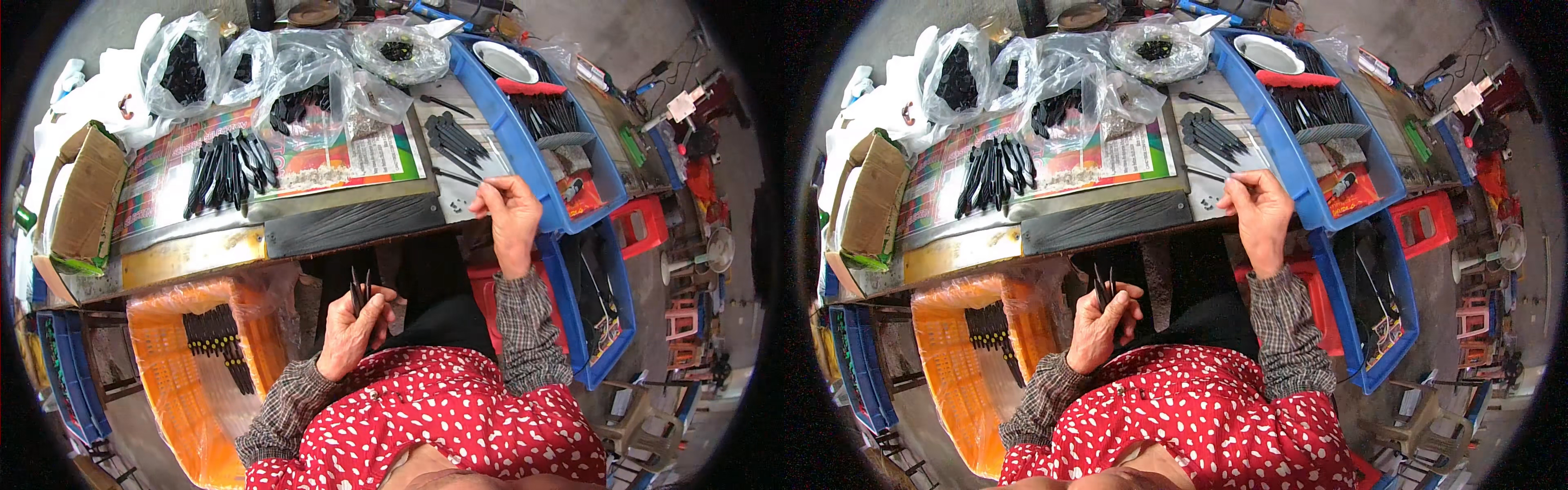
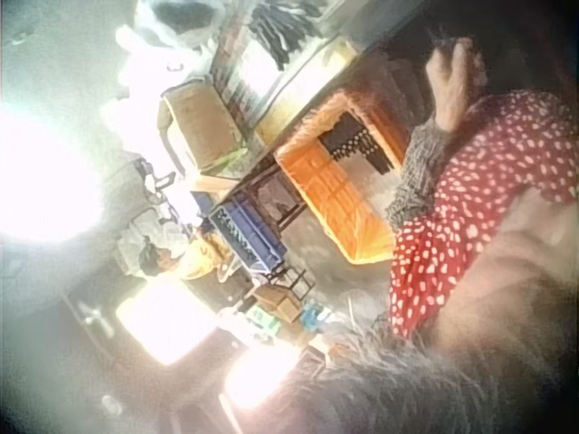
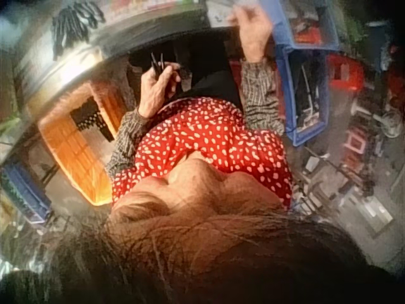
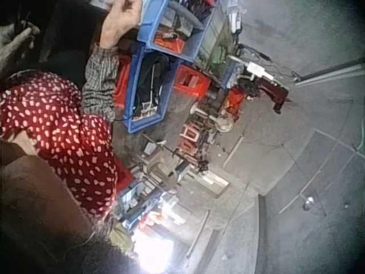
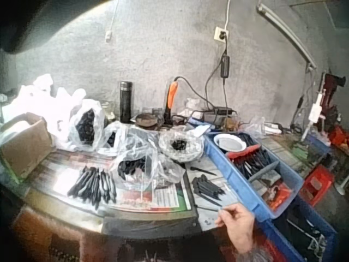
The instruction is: The person assembles small black plastic components by hand, inserting metal strips into them and placing the completed assemblies into sorting bins.
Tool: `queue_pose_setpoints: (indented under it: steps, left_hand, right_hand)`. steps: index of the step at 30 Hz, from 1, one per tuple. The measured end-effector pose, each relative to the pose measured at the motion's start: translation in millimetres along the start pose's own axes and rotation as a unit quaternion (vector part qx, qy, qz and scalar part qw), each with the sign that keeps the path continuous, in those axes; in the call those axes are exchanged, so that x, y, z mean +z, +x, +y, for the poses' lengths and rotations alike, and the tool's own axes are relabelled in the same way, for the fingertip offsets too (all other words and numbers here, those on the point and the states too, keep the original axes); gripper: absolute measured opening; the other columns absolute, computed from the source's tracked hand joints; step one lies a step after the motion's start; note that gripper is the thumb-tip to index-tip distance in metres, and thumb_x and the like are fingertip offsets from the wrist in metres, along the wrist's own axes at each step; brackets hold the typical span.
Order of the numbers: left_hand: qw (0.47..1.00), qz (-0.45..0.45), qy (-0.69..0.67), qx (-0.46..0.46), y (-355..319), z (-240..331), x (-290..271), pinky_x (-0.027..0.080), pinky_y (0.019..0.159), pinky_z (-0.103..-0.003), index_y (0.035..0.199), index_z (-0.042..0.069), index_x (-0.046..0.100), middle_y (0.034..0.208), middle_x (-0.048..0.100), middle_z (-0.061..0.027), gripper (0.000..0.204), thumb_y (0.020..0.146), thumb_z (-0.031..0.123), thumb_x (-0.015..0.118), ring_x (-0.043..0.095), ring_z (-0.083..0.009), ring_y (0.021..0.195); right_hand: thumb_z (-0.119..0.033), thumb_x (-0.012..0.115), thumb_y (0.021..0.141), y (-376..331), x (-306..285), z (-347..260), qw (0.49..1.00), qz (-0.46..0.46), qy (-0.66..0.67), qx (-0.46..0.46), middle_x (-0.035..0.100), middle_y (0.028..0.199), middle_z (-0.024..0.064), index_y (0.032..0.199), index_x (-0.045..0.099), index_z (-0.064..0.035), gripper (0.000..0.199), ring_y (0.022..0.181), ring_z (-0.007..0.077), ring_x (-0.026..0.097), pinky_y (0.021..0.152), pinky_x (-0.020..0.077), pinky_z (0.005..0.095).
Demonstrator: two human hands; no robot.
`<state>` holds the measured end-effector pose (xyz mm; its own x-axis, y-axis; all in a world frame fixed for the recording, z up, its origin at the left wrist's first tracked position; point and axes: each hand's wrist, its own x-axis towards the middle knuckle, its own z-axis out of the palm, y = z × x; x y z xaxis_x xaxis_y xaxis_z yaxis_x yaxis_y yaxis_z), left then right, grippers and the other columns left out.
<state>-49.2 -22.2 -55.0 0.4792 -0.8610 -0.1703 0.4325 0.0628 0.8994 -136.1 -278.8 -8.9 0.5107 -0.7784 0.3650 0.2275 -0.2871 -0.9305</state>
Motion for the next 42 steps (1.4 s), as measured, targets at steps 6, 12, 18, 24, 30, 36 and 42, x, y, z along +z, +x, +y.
queue_pose_setpoints:
  steps: [6, 12, 18, 24, 30, 36, 42]
  left_hand:
    - [1.000, -0.003, 0.018, -0.019, 6.4, -3.0, -3.1, 0.040, 0.044, -0.021, 0.108, -0.001, 0.061, 0.077, 0.061, -0.0044, 0.026, 0.100, 0.022, 0.052, 0.052, -0.0076, 0.053]
    - [0.999, -0.011, 0.025, -0.043, 11.3, -4.0, -0.9, 0.039, 0.044, -0.020, 0.109, -0.001, 0.061, 0.076, 0.061, -0.0036, 0.025, 0.100, 0.021, 0.052, 0.050, -0.0064, 0.053]
    - [0.997, -0.033, 0.010, -0.071, 15.7, 0.7, 4.4, 0.039, 0.045, -0.020, 0.113, 0.001, 0.059, 0.079, 0.061, -0.0031, 0.025, 0.100, 0.021, 0.051, 0.048, -0.0059, 0.055]
    - [0.990, -0.072, -0.052, -0.108, 22.3, 18.9, 9.8, 0.040, 0.051, -0.021, 0.118, 0.001, 0.056, 0.086, 0.059, -0.0036, 0.027, 0.099, 0.019, 0.053, 0.049, -0.0072, 0.065]
    - [0.988, -0.097, -0.054, -0.105, 19.7, 14.8, 11.0, 0.043, 0.048, -0.020, 0.114, -0.001, 0.057, 0.085, 0.059, -0.0036, 0.027, 0.099, 0.021, 0.053, 0.050, -0.0058, 0.062]
    - [0.985, -0.147, -0.031, -0.083, 11.2, 12.2, 13.8, 0.043, 0.047, -0.021, 0.111, -0.001, 0.057, 0.088, 0.061, -0.0066, 0.026, 0.100, 0.022, 0.052, 0.051, -0.0074, 0.062]
    - [0.989, -0.138, -0.025, -0.052, 1.5, 17.0, 19.0, 0.047, 0.049, -0.020, 0.115, -0.002, 0.058, 0.082, 0.060, -0.0028, 0.028, 0.101, 0.021, 0.049, 0.052, -0.0065, 0.059]
  right_hand:
    - [-0.002, 0.067, 0.084, 20.5, 6.7, 27.2, 0.952, 0.033, -0.276, -0.126, 0.062, 0.075, 0.0053, 0.090, 0.060, -0.0024, 0.009, 0.065, 0.0161, 0.063, 0.056, 0.0479, 0.0298]
    - [-0.012, 0.066, 0.083, 33.3, 15.3, 27.1, 0.827, 0.010, -0.515, -0.226, 0.057, 0.086, 0.0112, 0.088, 0.054, -0.0063, 0.014, 0.074, 0.0338, 0.061, 0.064, 0.0486, 0.0437]
    - [-0.017, 0.068, 0.083, 46.2, 23.4, 26.7, 0.793, 0.001, -0.588, -0.159, 0.056, 0.088, 0.0113, 0.090, 0.057, -0.0075, 0.016, 0.078, 0.0347, 0.061, 0.063, 0.0475, 0.0445]
    - [-0.016, 0.069, 0.082, 20.3, 23.0, 3.0, 0.825, -0.008, -0.519, -0.222, 0.057, 0.091, 0.0114, 0.092, 0.060, -0.0058, 0.017, 0.072, 0.0332, 0.062, 0.058, 0.0489, 0.0426]
    - [-0.006, 0.072, 0.081, -46.6, 33.5, -21.2, 0.956, -0.265, -0.125, 0.012, 0.060, 0.081, 0.0037, 0.094, 0.067, 0.0013, 0.015, 0.060, 0.0059, 0.054, 0.054, 0.0428, 0.0212]
    - [-0.004, 0.064, 0.089, -71.2, 34.4, -22.0, 0.924, -0.303, 0.096, 0.213, 0.060, 0.072, 0.0033, 0.094, 0.062, 0.0056, 0.011, 0.055, 0.0097, 0.061, 0.051, 0.0529, 0.0241]
    - [-0.002, 0.064, 0.089, -78.2, 28.0, -29.2, 0.929, -0.277, 0.133, 0.205, 0.061, 0.073, 0.0009, 0.090, 0.063, 0.0022, 0.005, 0.057, 0.0053, 0.055, 0.048, 0.0427, 0.0185]
